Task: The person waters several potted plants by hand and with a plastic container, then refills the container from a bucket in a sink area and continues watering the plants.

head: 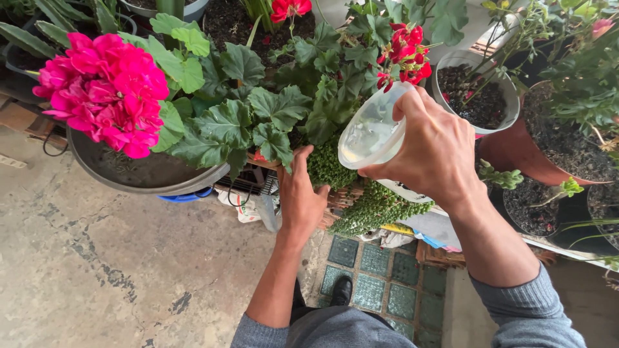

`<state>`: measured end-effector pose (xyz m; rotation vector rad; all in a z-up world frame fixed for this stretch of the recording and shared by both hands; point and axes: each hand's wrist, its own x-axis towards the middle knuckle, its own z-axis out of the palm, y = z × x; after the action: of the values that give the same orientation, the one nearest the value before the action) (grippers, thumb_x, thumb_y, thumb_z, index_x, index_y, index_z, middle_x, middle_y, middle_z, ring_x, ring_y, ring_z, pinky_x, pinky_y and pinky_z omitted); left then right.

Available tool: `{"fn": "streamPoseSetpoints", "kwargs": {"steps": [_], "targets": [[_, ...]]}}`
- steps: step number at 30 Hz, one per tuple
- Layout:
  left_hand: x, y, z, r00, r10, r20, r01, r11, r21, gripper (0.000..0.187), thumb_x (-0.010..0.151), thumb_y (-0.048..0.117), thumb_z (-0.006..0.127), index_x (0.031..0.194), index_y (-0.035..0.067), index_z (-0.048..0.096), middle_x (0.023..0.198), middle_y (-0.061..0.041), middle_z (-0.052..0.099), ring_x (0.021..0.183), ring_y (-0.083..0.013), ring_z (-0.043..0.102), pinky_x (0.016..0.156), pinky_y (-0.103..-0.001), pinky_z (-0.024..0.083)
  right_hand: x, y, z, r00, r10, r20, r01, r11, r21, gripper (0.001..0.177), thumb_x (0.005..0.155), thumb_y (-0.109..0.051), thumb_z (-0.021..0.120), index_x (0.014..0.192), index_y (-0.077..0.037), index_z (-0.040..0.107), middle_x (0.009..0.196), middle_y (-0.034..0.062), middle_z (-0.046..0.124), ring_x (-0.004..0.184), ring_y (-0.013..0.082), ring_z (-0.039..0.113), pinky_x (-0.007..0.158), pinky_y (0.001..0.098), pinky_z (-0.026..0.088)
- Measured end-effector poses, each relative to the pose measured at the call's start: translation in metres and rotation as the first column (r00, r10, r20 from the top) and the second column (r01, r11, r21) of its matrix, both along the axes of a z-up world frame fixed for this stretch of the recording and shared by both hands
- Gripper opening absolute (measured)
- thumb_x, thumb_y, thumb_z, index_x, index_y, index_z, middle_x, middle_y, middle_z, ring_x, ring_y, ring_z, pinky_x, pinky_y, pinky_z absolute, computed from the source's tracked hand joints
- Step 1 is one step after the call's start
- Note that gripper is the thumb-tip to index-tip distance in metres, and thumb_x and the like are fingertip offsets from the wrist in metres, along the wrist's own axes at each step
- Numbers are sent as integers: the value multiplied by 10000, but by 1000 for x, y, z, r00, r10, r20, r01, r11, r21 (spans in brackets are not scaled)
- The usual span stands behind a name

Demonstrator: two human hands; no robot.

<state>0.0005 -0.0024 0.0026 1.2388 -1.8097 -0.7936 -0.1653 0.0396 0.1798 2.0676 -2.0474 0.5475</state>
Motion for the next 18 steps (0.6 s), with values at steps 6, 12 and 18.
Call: {"fn": "streamPoseSetpoints", "kwargs": {"steps": [6,12,18], "targets": [[1,0,1,1000,0,-13,0,1000,-22,833,652,-20,862,1387,55,478,1412,-157,564,1356,-401,467,1190,-512,286,1,0,0,1000,24,7,-24,1000,-10,818,453,-444,1002,1015,-15,589,986,135,665,864,352,683,707,474,519],[2,-1,0,1000,0,-9,0,999,-33,836,656,-21,860,1394,59,473,1407,-166,562,1360,-384,478,1223,-513,250,-2,0,-2,999,20,35,-20,1000,-2,828,454,-442,1003,1030,-13,591,990,123,669,868,344,685,715,468,519],[3,1,0,1000,3,14,-2,1000,-9,838,670,-33,855,1408,61,471,1415,-169,565,1366,-420,452,1216,-534,229,-8,3,-2,1000,9,22,-9,1000,-21,844,447,-468,1007,1031,-20,594,987,117,674,857,322,695,732,451,526]]}}
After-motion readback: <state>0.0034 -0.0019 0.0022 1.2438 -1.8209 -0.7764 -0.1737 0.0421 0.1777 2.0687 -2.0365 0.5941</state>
